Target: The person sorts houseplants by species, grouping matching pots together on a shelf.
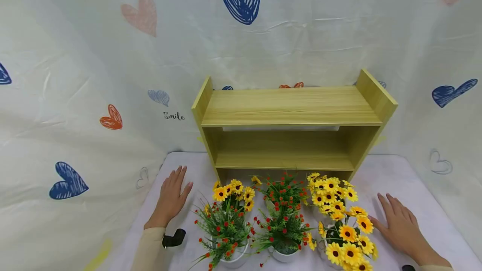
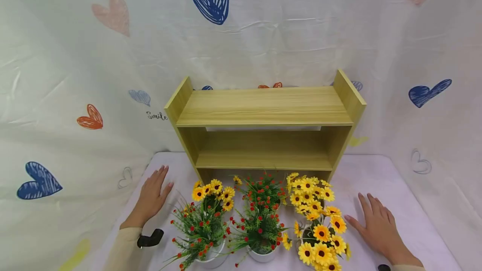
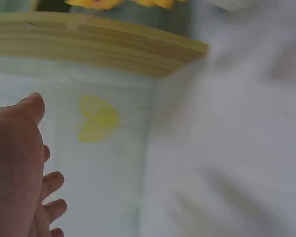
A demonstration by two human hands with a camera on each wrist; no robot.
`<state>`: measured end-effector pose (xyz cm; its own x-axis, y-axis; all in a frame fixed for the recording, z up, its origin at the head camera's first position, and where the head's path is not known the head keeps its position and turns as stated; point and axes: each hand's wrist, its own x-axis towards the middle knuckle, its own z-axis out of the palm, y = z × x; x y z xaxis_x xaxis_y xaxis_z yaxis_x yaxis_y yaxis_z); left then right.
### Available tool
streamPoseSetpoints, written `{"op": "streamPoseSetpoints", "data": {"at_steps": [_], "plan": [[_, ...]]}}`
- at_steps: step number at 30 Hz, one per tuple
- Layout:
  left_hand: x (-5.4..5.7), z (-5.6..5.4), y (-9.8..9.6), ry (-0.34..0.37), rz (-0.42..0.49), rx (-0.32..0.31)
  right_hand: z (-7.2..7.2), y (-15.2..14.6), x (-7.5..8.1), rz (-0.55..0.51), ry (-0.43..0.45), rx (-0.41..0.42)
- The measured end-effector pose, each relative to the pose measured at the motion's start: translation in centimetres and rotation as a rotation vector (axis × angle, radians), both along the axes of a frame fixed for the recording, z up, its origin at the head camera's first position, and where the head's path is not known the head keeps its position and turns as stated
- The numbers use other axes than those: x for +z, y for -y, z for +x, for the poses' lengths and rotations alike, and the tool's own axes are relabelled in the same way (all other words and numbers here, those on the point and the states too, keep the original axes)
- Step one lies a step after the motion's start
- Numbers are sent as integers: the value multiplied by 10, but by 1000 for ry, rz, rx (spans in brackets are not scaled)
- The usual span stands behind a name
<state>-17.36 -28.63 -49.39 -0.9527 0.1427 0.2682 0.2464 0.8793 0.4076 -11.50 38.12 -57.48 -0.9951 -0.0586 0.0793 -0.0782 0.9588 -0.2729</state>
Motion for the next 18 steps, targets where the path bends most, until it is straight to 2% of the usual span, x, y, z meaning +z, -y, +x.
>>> {"op": "streamPoseSetpoints", "data": {"at_steps": [3, 6, 10, 14, 18], "plan": [[24, -4, -7, -112, 23, -18, 4, 3, 5, 8, 17, 7], [53, -9, -17, -251, 56, -49, 9, 7, 9, 17, 22, 14], [92, -13, -32, -397, 83, -77, 16, 14, 15, 22, 24, 16], [126, -17, -46, -509, 85, -85, 22, 17, 16, 18, 31, 22], [153, -21, -56, -592, 76, -90, 28, 19, 15, 21, 27, 23]]}}
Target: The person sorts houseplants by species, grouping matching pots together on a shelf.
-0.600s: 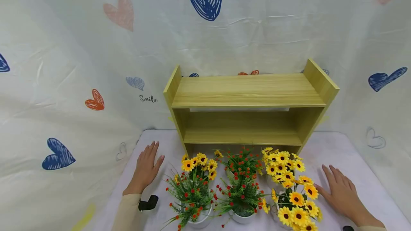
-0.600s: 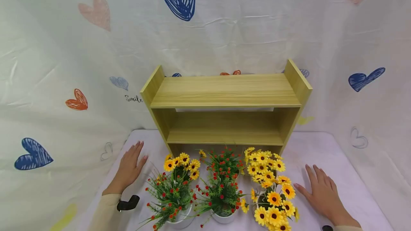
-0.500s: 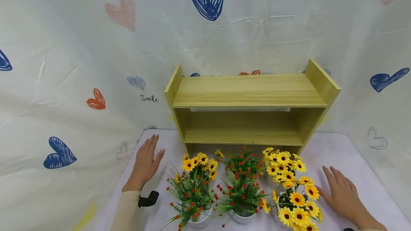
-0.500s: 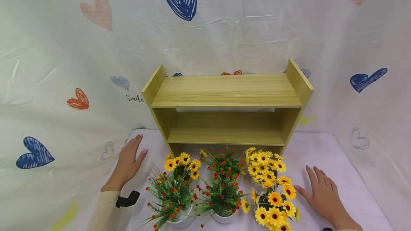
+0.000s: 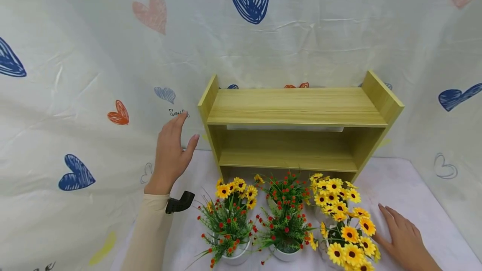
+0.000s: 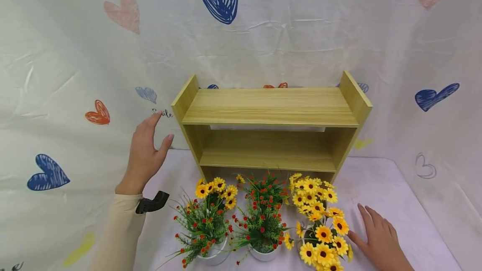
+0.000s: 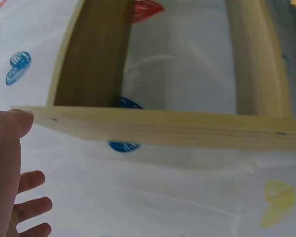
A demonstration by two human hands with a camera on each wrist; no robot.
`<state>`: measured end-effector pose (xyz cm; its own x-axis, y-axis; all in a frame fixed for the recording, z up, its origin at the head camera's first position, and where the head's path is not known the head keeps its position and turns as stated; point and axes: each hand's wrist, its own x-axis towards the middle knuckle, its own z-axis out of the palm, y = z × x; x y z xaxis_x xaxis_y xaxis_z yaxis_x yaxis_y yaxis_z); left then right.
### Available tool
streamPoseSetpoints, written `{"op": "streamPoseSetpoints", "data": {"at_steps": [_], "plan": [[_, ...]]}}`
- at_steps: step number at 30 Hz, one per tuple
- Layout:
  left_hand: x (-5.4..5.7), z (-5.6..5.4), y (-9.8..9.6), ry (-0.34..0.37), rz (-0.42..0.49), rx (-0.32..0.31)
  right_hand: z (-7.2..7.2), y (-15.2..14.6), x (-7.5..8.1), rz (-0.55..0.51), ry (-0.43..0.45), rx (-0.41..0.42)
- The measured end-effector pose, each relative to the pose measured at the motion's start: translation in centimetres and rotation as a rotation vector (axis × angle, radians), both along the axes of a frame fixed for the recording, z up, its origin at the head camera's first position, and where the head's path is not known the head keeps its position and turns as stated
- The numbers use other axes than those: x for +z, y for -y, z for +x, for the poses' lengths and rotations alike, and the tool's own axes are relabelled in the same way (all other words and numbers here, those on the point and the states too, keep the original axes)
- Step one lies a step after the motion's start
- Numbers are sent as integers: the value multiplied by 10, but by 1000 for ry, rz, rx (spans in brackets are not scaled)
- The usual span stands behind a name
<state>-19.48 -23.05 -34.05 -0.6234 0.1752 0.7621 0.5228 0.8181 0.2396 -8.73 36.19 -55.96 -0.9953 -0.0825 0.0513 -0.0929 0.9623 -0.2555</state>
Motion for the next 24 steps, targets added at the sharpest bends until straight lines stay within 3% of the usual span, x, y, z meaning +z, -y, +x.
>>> {"op": "streamPoseSetpoints", "data": {"at_steps": [4, 11, 18, 24], "plan": [[19, -8, -12, -49, -27, -6, 7, -1, 1, 3, 46, -44], [38, -18, -32, -81, -87, 11, 20, -7, 2, 11, 141, -107], [41, -24, -42, -87, -123, 46, 30, -10, 1, 14, 214, -137], [40, -26, -47, -92, -115, 75, 34, -13, -1, 12, 235, -92]]}}
